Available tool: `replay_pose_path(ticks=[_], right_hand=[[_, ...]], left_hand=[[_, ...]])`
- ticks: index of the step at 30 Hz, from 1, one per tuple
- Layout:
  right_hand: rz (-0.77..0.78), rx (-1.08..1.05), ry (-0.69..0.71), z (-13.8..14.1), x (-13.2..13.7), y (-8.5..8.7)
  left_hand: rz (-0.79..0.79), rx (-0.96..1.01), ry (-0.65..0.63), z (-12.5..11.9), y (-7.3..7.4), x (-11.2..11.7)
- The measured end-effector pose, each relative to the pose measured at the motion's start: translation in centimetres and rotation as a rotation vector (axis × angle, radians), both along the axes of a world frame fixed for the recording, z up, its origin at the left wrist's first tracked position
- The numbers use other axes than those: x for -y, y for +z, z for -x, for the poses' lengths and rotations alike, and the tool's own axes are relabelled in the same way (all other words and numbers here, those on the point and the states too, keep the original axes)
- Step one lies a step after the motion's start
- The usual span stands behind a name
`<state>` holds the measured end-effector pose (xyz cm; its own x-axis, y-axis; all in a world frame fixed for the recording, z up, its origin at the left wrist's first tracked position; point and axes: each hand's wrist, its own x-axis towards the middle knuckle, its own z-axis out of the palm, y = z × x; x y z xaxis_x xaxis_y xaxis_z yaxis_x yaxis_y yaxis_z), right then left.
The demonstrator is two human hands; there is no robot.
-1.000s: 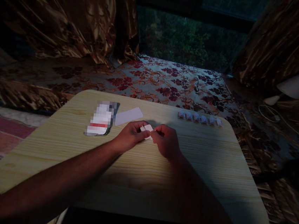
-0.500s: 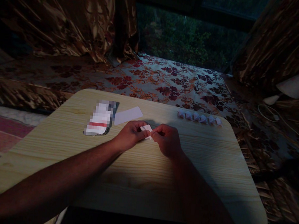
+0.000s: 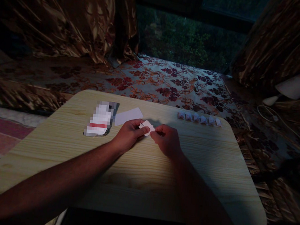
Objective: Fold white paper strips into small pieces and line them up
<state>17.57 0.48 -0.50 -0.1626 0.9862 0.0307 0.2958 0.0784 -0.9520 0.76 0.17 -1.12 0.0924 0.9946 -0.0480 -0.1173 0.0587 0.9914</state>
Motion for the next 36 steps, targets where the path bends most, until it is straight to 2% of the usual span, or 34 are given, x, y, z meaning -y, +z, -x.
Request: replay_pose_path(ticks=[5, 14, 24, 30, 33, 36], right_hand=[[-0.015, -0.013, -0.006, -0.1, 0.2, 0.2], [-0.026, -0.030, 0.029, 0.1, 0.1, 0.0], [-0.080, -0.008, 0.057, 0.2, 0.6, 0.4], [0.016, -0.083, -0.060, 0.2, 0.3, 0.3], [0.063, -0.191, -0.123, 0.0, -0.2, -0.2], [0.084, -0.262, -0.117, -0.2, -0.4, -0.6]], left_hand=[[0.004, 0.025, -0.054, 0.0, 0.2, 0.1], [-0.025, -0.078, -0.083, 0.3, 0.5, 0.2], [-0.031, 0.080, -0.108, 0.1, 0.1, 0.2], [-0.019, 0.000, -0.050, -0.1, 0.1, 0.3], [0.000, 0.061, -0.026, -0.1, -0.1, 0.2], [-0.001, 0.100, 0.013, -0.1, -0.4, 0.1]])
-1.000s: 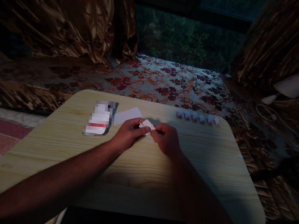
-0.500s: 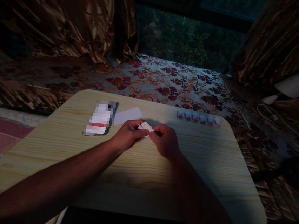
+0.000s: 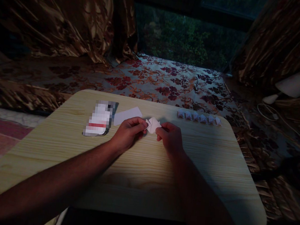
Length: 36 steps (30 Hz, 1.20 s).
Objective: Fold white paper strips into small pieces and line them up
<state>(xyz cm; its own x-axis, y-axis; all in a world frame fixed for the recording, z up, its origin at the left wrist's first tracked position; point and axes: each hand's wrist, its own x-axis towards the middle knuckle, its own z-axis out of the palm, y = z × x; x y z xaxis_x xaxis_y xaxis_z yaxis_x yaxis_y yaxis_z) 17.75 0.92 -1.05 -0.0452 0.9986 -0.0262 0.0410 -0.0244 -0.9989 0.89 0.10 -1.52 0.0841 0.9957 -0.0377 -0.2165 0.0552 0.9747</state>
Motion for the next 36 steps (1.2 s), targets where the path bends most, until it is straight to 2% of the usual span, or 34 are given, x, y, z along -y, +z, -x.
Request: replay_pose_path(ticks=[10, 15, 20, 25, 30, 36], right_hand=[[0.013, -0.090, 0.139, 0.2, 0.3, 0.3], [-0.021, 0.063, 0.125, 0.3, 0.6, 0.7], [-0.068, 0.221, 0.059, 0.2, 0.7, 0.9], [-0.068, 0.216, 0.025, 0.2, 0.7, 1.0], [-0.051, 0.170, 0.082, 0.3, 0.7, 1.1], [-0.057, 0.249, 0.106, 0.3, 0.7, 1.1]], left_hand=[[-0.029, -0.104, 0.047, 0.0, -0.2, 0.0], [-0.037, -0.152, 0.025, -0.1, -0.3, -0.1], [-0.045, -0.202, -0.009, -0.1, 0.4, 0.2], [-0.056, -0.194, -0.033, -0.1, 0.8, 0.5], [-0.063, -0.168, -0.022, -0.1, 0.6, 0.4], [-0.082, -0.169, -0.042, -0.2, 0.6, 0.4]])
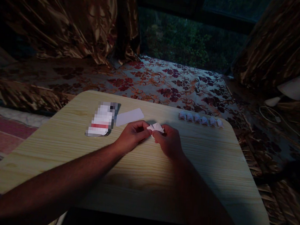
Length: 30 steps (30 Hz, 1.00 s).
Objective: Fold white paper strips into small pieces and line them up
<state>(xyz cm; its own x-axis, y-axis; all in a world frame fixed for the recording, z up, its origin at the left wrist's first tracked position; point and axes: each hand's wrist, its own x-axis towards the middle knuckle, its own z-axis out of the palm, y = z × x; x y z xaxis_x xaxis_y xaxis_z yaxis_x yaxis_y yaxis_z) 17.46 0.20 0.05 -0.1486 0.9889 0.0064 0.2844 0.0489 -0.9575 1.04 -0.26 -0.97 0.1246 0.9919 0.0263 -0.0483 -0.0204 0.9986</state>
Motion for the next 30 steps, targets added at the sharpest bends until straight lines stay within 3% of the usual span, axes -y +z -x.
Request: replay_pose_path(ticks=[15, 30], right_hand=[[0.028, -0.037, -0.007, 0.11, 0.04, -0.08], [0.024, -0.113, 0.116, 0.00, 0.19, 0.35]], left_hand=[[-0.021, -0.067, -0.003, 0.02, -0.38, 0.01], [-0.001, 0.133, -0.116, -0.06, 0.37, 0.35]])
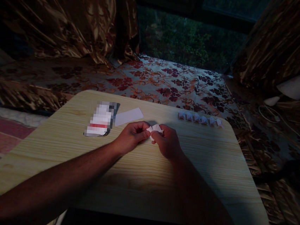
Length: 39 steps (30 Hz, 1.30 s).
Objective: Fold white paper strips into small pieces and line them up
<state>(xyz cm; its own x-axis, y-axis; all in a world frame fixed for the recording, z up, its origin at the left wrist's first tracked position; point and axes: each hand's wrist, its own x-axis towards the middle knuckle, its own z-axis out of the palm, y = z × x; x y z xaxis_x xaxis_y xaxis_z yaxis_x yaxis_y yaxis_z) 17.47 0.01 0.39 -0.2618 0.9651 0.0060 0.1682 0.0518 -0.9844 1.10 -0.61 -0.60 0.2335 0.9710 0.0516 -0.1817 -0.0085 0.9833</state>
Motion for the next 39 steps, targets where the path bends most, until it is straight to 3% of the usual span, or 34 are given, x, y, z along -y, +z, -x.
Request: replay_pose_path(ticks=[16, 26, 39], right_hand=[[0.003, 0.108, -0.076, -0.2, -0.5, -0.9], [-0.066, 0.147, -0.090, -0.1, -0.2, -0.7], [-0.151, 0.209, -0.034, -0.5, -0.1, -0.5]], left_hand=[[-0.016, -0.074, 0.133, 0.1, -0.6, -0.6], [-0.054, -0.126, 0.126, -0.1, -0.3, -0.3], [0.028, 0.041, 0.043, 0.3, -1.1, -0.5]])
